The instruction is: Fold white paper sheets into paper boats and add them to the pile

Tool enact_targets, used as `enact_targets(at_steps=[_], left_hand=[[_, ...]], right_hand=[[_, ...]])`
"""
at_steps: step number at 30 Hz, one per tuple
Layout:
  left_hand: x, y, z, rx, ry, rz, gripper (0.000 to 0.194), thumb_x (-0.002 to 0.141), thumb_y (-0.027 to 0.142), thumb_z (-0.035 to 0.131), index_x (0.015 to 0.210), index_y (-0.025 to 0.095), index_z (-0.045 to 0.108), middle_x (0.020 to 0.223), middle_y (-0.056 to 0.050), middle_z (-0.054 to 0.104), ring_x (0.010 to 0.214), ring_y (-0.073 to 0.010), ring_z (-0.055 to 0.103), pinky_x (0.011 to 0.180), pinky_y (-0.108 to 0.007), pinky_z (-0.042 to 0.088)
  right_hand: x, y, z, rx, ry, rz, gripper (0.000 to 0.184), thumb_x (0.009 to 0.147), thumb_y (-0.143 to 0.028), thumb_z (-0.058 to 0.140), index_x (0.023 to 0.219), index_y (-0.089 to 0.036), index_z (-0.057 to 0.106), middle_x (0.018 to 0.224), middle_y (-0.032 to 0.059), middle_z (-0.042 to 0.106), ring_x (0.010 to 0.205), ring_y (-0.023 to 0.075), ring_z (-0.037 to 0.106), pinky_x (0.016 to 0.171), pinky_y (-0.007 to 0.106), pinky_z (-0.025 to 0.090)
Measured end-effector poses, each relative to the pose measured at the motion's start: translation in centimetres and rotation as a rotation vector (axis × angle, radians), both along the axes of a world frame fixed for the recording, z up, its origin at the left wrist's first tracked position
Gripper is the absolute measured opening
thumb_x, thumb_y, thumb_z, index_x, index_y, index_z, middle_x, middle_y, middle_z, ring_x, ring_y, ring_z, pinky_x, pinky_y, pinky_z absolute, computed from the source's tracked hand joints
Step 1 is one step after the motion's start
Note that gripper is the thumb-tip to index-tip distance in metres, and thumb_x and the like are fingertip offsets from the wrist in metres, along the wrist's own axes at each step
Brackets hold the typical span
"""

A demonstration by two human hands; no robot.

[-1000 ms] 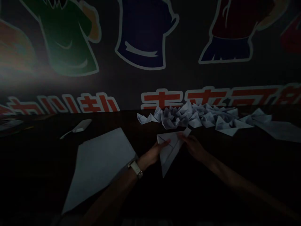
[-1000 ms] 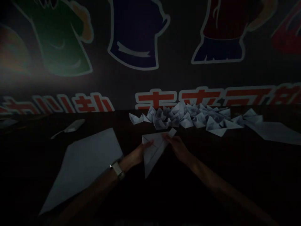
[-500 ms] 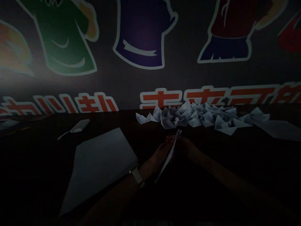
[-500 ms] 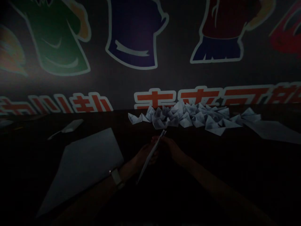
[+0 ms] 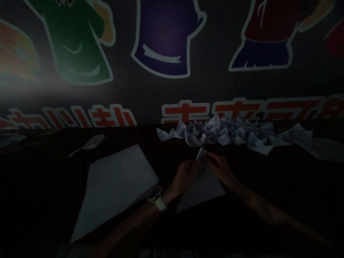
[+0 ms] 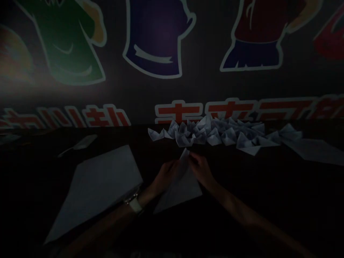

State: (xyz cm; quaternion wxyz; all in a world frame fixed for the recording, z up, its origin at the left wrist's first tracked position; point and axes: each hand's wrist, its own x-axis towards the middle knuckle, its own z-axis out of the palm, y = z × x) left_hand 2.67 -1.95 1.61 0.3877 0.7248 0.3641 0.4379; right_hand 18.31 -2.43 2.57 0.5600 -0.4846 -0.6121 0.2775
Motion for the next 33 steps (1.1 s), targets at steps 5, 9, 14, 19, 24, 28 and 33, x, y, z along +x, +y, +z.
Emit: enact_targets(at_steps=[5,9,14,19,24,28,33], left_hand=[[-0.1,-0.8,0.6,0.046,0.078,0.020,0.029,0.081,0.042,0.048,0.070,0.016,0.057,0.058,0.002,0.049,0.052,-0.0105,0.042,0.051,-0.022,0.030],[0.0,-0.9,0.4,0.073,0.027,0.093,0.016,0.077,0.035,0.056,0.078,0.019,0.058,0.067,-0.001,0.056,0.060,-0.0139,0.050,0.057,-0.023,0.036],[0.1,-0.6,0.3,-0.010,-0.150,0.079,0.017,0.083,0.028,0.046,0.080,0.019,0.060,0.077,-0.004,0.062,0.070,-0.0162,0.055,0.068,-0.025,0.041],[0.0,-0.9,0.7,-0.026,-0.165,0.044,0.030,0.087,0.033,0.037,0.080,0.016,0.060,0.076,-0.004,0.061,0.070,-0.0152,0.053,0.068,-0.025,0.043],[0.1,-0.9,0.7,-0.040,-0.187,0.049,0.033,0.086,0.040,0.038,0.081,0.016,0.060,0.075,-0.003,0.060,0.072,-0.0145,0.051,0.069,-0.026,0.043],[0.4,-0.1,0.2,-0.104,-0.273,0.076,0.040,0.083,0.048,0.041,0.068,0.015,0.057,0.064,-0.001,0.055,0.063,-0.0126,0.048,0.059,-0.023,0.041],[0.3,0.9,-0.2,-0.125,-0.328,0.087,0.041,0.075,0.052,0.051,0.062,0.013,0.054,0.057,0.002,0.048,0.056,-0.0092,0.039,0.052,-0.021,0.035]], right_hand=[[-0.1,-0.1,-0.4,0.084,-0.079,0.065,0.025,0.073,-0.020,0.053,0.091,-0.024,0.070,0.088,0.0033,0.069,0.085,0.0252,0.060,0.081,0.037,0.044],[-0.7,-1.1,-0.5,0.148,-0.286,0.121,0.044,0.068,-0.007,0.048,0.102,-0.027,0.067,0.097,0.0038,0.065,0.091,0.0244,0.058,0.084,0.037,0.044],[-1.0,-2.1,-0.2,0.190,-0.556,0.073,0.044,0.078,-0.010,0.044,0.115,-0.029,0.059,0.099,0.0048,0.062,0.087,0.0220,0.059,0.081,0.035,0.046],[-1.0,-2.4,0.2,0.266,-0.892,0.002,0.036,0.083,-0.012,0.043,0.112,-0.025,0.059,0.095,0.0065,0.062,0.086,0.0198,0.059,0.075,0.030,0.048],[-1.6,-3.1,1.1,0.317,-1.163,-0.062,0.025,0.080,-0.013,0.047,0.101,-0.016,0.061,0.098,0.0093,0.060,0.090,0.0221,0.057,0.072,0.032,0.049],[-2.2,-3.5,1.8,0.316,-1.265,-0.125,0.022,0.081,-0.016,0.047,0.097,-0.015,0.061,0.103,0.0116,0.057,0.092,0.0249,0.054,0.071,0.034,0.049],[-2.4,-3.5,1.8,0.355,-1.170,-0.153,0.033,0.079,-0.016,0.047,0.111,-0.015,0.057,0.114,0.0138,0.052,0.102,0.0293,0.047,0.084,0.043,0.043]])
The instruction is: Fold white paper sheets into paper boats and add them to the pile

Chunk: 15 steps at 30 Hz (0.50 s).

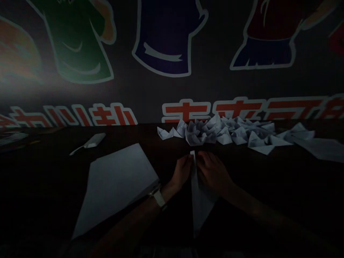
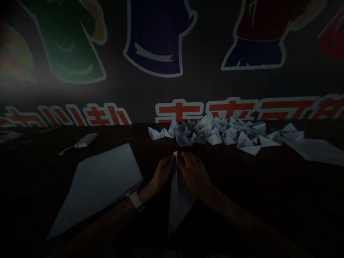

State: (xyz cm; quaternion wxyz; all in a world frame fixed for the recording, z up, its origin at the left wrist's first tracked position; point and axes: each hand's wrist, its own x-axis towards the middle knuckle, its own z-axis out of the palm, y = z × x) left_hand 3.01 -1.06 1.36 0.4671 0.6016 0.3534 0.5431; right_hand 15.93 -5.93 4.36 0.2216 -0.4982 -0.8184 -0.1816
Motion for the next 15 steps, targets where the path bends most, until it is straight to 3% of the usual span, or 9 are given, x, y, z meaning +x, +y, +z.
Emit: enact_targets(at_steps=[3,6,10,15], left_hand=[[-0.3,0.0,0.3,-0.006,-0.010,-0.049,0.039,0.075,0.049,0.053,0.068,0.011,0.057,0.061,0.002,0.050,0.057,-0.0088,0.039,0.054,-0.021,0.034],[-0.4,-0.3,0.6,0.030,0.034,-0.049,0.037,0.076,0.048,0.052,0.067,0.012,0.056,0.061,0.002,0.048,0.057,-0.0085,0.039,0.053,-0.020,0.032],[-0.3,-0.5,0.8,0.118,0.130,0.006,0.033,0.079,0.043,0.051,0.063,0.013,0.051,0.060,0.003,0.043,0.057,-0.0082,0.036,0.052,-0.020,0.030],[-0.1,-0.4,0.8,0.158,0.141,0.060,0.027,0.081,0.038,0.048,0.067,0.016,0.046,0.063,0.003,0.043,0.058,-0.0084,0.038,0.053,-0.020,0.033]], right_hand=[[0.3,0.4,-0.5,0.008,0.185,0.111,0.038,0.079,-0.014,0.045,0.117,-0.016,0.053,0.124,0.0124,0.045,0.112,0.0284,0.041,0.093,0.045,0.037],[0.7,1.2,-1.0,-0.022,0.430,0.215,0.034,0.084,-0.015,0.041,0.114,-0.020,0.054,0.121,0.0094,0.047,0.112,0.0235,0.043,0.094,0.041,0.038],[1.2,2.0,-1.3,0.033,0.706,0.179,0.027,0.083,-0.028,0.050,0.109,-0.022,0.053,0.105,0.0073,0.054,0.097,0.0212,0.052,0.084,0.037,0.045],[1.4,1.6,-0.7,0.164,0.546,0.121,0.014,0.082,-0.029,0.054,0.092,-0.024,0.063,0.089,0.0045,0.058,0.088,0.0210,0.053,0.079,0.037,0.044]])
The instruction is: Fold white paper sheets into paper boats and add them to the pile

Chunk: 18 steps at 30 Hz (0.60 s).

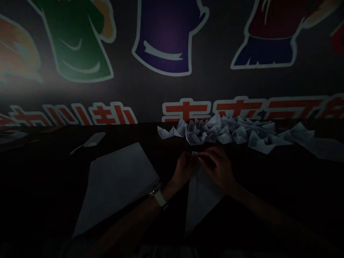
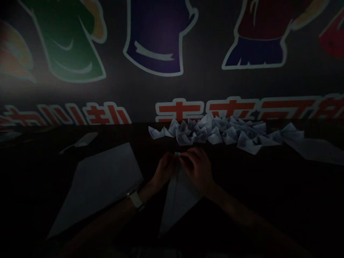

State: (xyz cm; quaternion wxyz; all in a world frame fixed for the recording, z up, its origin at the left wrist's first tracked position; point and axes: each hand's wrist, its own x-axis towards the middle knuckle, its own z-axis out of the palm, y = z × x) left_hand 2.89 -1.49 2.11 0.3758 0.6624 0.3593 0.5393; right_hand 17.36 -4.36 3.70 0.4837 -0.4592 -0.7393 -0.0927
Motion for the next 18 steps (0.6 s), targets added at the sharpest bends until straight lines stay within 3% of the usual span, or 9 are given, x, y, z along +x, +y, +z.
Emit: enact_targets(at_steps=[4,7,14,18], left_hand=[[0.1,0.2,-0.3,0.057,0.044,0.002,0.023,0.083,0.035,0.047,0.070,0.016,0.046,0.066,0.003,0.046,0.060,-0.0089,0.041,0.057,-0.021,0.035],[0.0,0.2,-0.4,0.115,0.052,-0.020,0.018,0.084,0.030,0.045,0.074,0.016,0.047,0.069,0.002,0.047,0.064,-0.0094,0.043,0.060,-0.021,0.036],[-0.2,-0.3,-0.2,0.123,0.061,0.006,0.011,0.085,0.024,0.045,0.075,0.017,0.043,0.068,0.003,0.044,0.062,-0.0083,0.042,0.059,-0.020,0.036],[0.0,-0.5,-0.2,0.115,0.041,0.025,0.008,0.083,0.022,0.047,0.078,0.018,0.042,0.071,0.003,0.046,0.063,-0.0088,0.045,0.060,-0.021,0.037]], right_hand=[[0.0,-0.5,0.3,0.009,-0.153,-0.059,0.020,0.083,-0.029,0.054,0.098,-0.026,0.067,0.086,0.0046,0.059,0.083,0.0211,0.052,0.077,0.038,0.042],[-0.2,-0.4,0.0,-0.038,-0.139,-0.036,0.022,0.083,-0.029,0.054,0.101,-0.027,0.067,0.086,0.0051,0.060,0.083,0.0215,0.052,0.075,0.038,0.042],[-0.3,0.6,-1.1,-0.278,0.268,0.219,0.017,0.080,-0.030,0.058,0.092,-0.025,0.069,0.089,0.0041,0.062,0.087,0.0193,0.055,0.078,0.034,0.044],[-0.4,0.6,-0.7,-0.394,0.446,0.304,0.014,0.077,-0.032,0.061,0.083,-0.024,0.070,0.084,0.0023,0.063,0.083,0.0176,0.058,0.075,0.030,0.044]])
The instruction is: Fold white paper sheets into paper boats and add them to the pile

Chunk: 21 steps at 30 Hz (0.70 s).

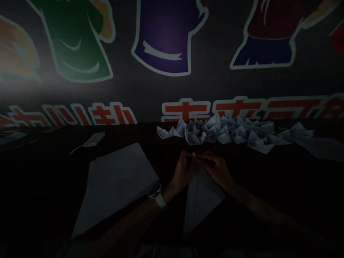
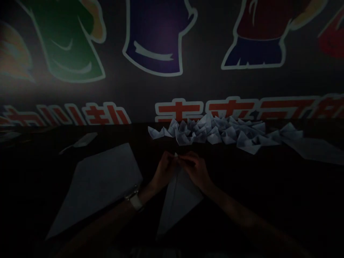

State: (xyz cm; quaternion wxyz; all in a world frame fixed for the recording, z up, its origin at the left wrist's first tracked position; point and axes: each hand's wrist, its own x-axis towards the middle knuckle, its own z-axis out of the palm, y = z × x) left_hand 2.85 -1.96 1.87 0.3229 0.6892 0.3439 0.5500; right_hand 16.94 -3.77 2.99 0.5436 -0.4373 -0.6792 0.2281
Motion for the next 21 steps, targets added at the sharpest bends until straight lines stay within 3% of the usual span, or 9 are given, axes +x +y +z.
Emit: enact_targets(at_steps=[3,7,11,15,21], left_hand=[[0.0,-0.1,0.3,-0.008,-0.020,-0.008,0.009,0.082,0.022,0.049,0.089,0.018,0.045,0.076,0.001,0.049,0.064,-0.0095,0.047,0.060,-0.021,0.038],[-0.3,-0.5,1.0,-0.045,0.023,-0.124,0.021,0.086,0.028,0.045,0.104,0.017,0.046,0.083,-0.001,0.054,0.067,-0.0105,0.050,0.061,-0.022,0.039],[-0.5,-0.7,1.5,0.025,0.073,-0.115,0.017,0.088,0.030,0.041,0.088,0.017,0.053,0.082,-0.002,0.055,0.075,-0.0122,0.051,0.069,-0.023,0.039],[-0.5,-0.2,1.2,0.031,0.133,-0.028,0.019,0.085,0.030,0.045,0.073,0.017,0.049,0.069,0.002,0.049,0.065,-0.0105,0.046,0.062,-0.022,0.035],[-0.4,0.8,0.4,-0.011,0.151,0.019,0.021,0.084,0.030,0.046,0.067,0.017,0.044,0.060,0.005,0.043,0.056,-0.0085,0.041,0.055,-0.021,0.031]], right_hand=[[0.0,-0.2,0.6,-0.087,0.056,0.020,0.014,0.074,-0.033,0.062,0.074,-0.022,0.070,0.076,0.0008,0.063,0.076,0.0167,0.058,0.070,0.028,0.043],[0.2,0.0,0.8,-0.165,0.097,0.057,0.019,0.074,-0.036,0.059,0.067,-0.021,0.067,0.070,-0.0003,0.063,0.070,0.0162,0.058,0.066,0.027,0.042],[0.3,0.2,0.3,-0.169,0.084,0.078,0.021,0.073,-0.038,0.058,0.064,-0.020,0.064,0.064,-0.0011,0.061,0.064,0.0146,0.055,0.059,0.025,0.041],[0.1,0.2,0.1,-0.150,0.041,0.088,0.022,0.075,-0.038,0.056,0.065,-0.019,0.063,0.063,-0.0010,0.059,0.063,0.0140,0.054,0.058,0.025,0.040],[0.4,0.4,0.3,-0.176,-0.066,0.055,0.024,0.076,-0.039,0.056,0.068,-0.018,0.062,0.066,0.0007,0.062,0.064,0.0156,0.057,0.059,0.026,0.042]])
